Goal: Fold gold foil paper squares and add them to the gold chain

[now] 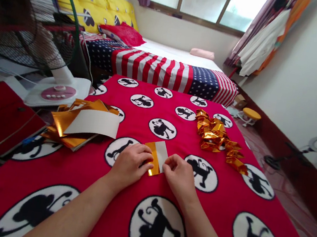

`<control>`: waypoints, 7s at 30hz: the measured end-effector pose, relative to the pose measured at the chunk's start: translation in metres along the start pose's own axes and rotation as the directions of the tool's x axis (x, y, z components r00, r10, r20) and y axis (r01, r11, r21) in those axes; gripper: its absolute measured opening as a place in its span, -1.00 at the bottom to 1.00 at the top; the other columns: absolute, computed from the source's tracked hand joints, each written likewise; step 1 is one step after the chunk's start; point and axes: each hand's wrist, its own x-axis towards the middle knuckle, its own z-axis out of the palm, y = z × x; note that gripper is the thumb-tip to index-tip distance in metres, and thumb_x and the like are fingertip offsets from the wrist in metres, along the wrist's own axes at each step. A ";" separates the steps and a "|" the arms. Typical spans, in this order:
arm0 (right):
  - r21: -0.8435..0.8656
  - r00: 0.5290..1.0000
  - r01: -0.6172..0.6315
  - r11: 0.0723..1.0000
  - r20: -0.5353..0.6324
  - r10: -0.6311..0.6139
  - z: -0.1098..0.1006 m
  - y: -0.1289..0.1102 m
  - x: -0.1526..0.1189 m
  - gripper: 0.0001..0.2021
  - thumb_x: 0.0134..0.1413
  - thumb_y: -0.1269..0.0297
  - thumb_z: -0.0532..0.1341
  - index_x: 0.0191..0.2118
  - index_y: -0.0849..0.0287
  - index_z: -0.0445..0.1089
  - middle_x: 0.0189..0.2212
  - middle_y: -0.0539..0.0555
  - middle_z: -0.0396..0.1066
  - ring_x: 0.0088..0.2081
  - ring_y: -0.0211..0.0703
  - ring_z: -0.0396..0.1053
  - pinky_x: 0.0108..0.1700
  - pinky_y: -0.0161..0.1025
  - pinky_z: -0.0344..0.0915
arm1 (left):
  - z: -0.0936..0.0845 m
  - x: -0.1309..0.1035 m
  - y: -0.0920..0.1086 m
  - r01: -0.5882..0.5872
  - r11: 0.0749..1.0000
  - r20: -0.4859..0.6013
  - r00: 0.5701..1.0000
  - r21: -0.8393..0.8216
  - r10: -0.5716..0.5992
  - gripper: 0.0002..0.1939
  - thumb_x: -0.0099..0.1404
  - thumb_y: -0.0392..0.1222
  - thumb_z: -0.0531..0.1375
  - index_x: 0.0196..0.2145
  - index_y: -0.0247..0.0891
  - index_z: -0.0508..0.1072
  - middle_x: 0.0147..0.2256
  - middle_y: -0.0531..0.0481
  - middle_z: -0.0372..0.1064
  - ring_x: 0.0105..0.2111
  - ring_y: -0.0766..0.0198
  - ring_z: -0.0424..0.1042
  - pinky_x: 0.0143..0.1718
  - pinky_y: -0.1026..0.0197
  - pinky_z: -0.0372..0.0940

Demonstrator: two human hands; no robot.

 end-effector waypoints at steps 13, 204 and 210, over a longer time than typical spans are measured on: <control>0.165 0.977 0.115 0.980 0.161 -0.142 -0.014 0.004 0.001 -0.89 -0.10 0.42 0.33 -0.38 0.07 0.54 -0.50 -0.08 0.26 -0.47 -0.29 0.19 -0.40 -0.32 0.09 | 0.002 0.001 0.005 0.057 0.997 0.006 0.998 0.046 -0.058 -0.80 0.15 -0.16 0.33 -0.23 -0.21 0.55 -0.15 -0.05 0.45 -0.15 0.14 0.39 -0.06 0.05 0.32; -0.066 0.978 0.093 0.993 0.196 -0.079 -0.018 -0.005 0.002 -0.98 -0.13 0.30 0.29 -0.49 0.07 0.48 -0.48 -0.07 0.45 -0.44 -0.26 0.31 -0.43 -0.33 0.06 | 0.003 0.003 0.016 0.141 0.971 0.061 0.989 -0.193 -0.131 -0.95 0.07 -0.20 0.37 -0.47 -0.15 0.57 -0.20 0.00 0.52 -0.15 0.14 0.43 -0.07 0.05 0.27; -0.006 0.965 0.109 0.994 0.241 -0.104 -0.021 -0.004 0.004 -0.93 -0.10 0.30 0.28 -0.46 0.07 0.54 -0.41 -0.02 0.48 -0.38 -0.23 0.34 -0.37 -0.33 0.14 | 0.004 0.002 0.014 0.124 0.981 0.070 0.991 -0.147 -0.115 -0.94 0.09 -0.17 0.37 -0.43 -0.13 0.58 -0.18 0.00 0.51 -0.13 0.12 0.42 -0.04 0.02 0.26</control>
